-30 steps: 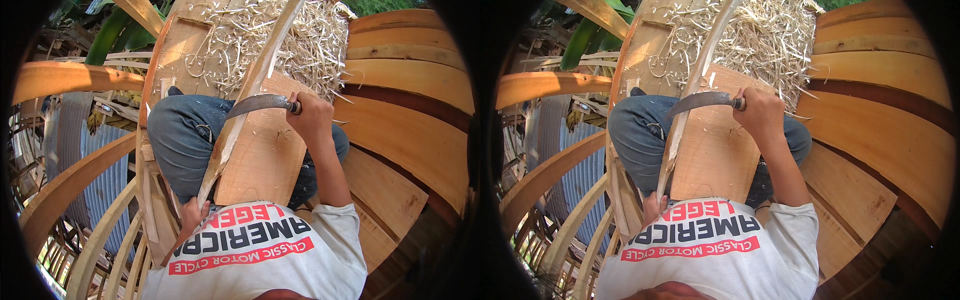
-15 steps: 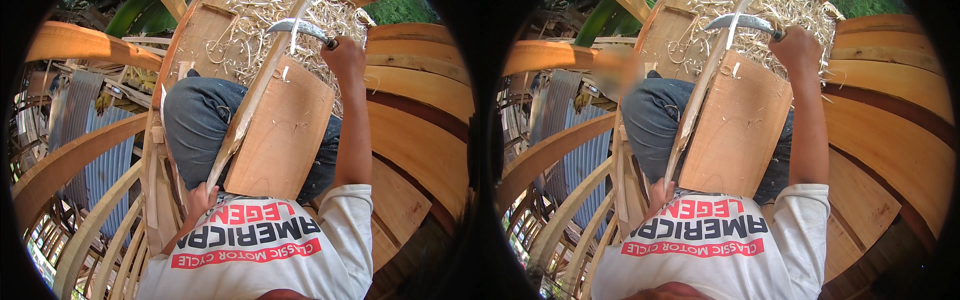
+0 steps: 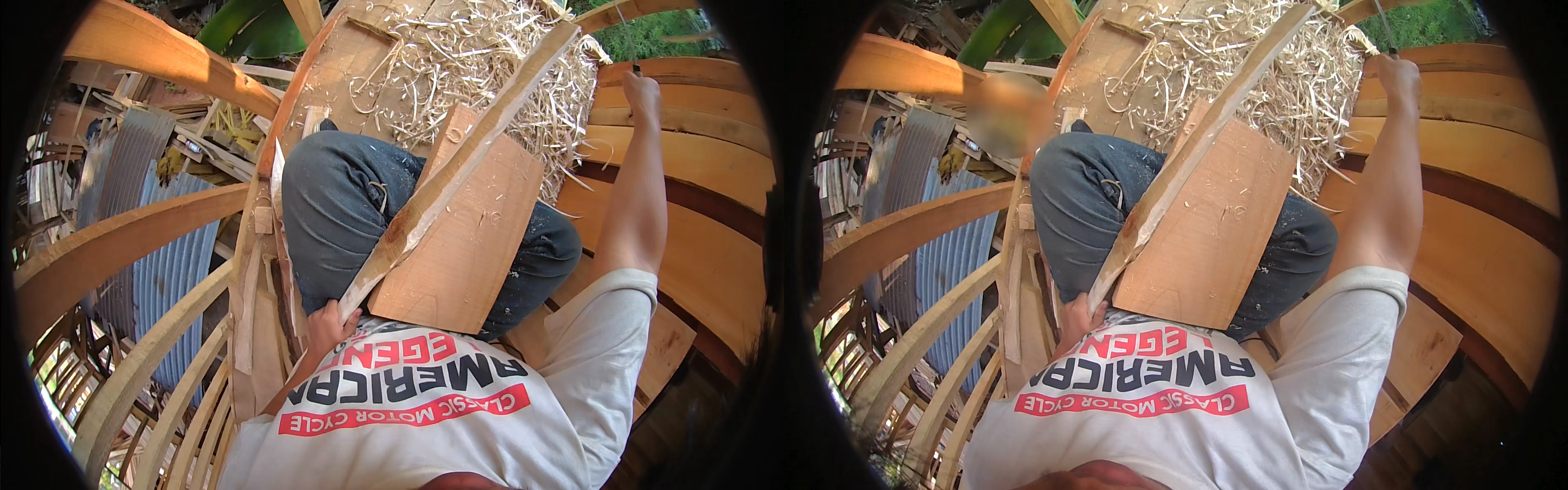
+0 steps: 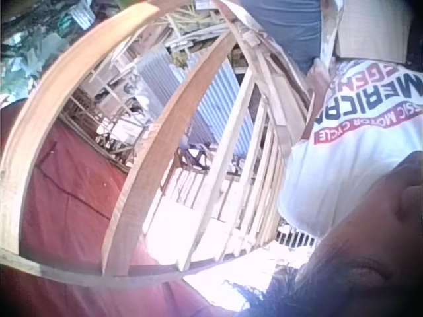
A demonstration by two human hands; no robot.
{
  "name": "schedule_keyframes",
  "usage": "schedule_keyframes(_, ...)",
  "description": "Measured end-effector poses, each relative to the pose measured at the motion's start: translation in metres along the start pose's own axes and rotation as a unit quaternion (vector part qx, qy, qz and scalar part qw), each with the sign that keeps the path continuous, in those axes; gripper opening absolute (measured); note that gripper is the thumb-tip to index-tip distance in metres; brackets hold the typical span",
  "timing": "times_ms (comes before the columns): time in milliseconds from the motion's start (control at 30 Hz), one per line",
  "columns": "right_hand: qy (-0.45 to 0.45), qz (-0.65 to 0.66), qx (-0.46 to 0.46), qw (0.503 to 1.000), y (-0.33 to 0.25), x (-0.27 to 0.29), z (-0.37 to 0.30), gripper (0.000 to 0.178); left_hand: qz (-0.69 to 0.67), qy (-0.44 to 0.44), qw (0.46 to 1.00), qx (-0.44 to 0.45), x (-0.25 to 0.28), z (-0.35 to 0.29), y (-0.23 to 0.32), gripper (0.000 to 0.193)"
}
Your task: The person sits cross-legged on a wooden platform and uses a curved knife to shave thin strips from a long piece of wood. Wood shavings accumulate on the platform as the person repeatedly draws the knife along the wood's length.
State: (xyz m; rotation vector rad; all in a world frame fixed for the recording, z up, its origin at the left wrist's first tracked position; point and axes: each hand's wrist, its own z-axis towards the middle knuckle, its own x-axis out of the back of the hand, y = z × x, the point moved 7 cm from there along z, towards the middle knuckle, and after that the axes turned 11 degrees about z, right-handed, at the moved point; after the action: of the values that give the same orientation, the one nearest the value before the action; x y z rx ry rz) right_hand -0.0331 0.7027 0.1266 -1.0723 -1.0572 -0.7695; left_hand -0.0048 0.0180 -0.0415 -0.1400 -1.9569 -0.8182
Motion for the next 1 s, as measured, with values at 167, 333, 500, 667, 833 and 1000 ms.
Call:
schedule_keyframes(167,0.007,0.170,0.032,0.985,0.026,0.031,-0.025,0.039,0.009,-0.004,1.000,0.002,-0.009,0.002,-0.005,0.048)
schedule_keyframes(333,-0.107,0.326,-0.080,0.936,0.064,-0.039,-0.107,0.048,-0.004,-0.025,1.000,0.017,-0.008,-0.005,-0.005,0.047)
schedule_keyframes(500,-0.085,0.414,-0.073,0.904,0.124,-0.105,-0.150,0.050,0.000,-0.009,1.000,0.005,0.000,-0.001,0.000,0.046)
schedule_keyframes(667,-0.048,0.408,-0.057,0.910,0.122,-0.114,-0.169,0.046,0.010,-0.006,1.000,0.023,0.009,-0.001,0.008,0.047)
schedule_keyframes(833,-0.083,0.424,0.000,0.902,0.095,-0.102,-0.180,0.047,-0.048,-0.020,0.999,0.013,0.007,0.002,0.005,0.052)
schedule_keyframes(1000,-0.092,0.452,0.062,0.885,0.077,-0.086,-0.187,0.053,-0.199,-0.140,0.967,0.079,0.007,0.004,-0.001,0.063)
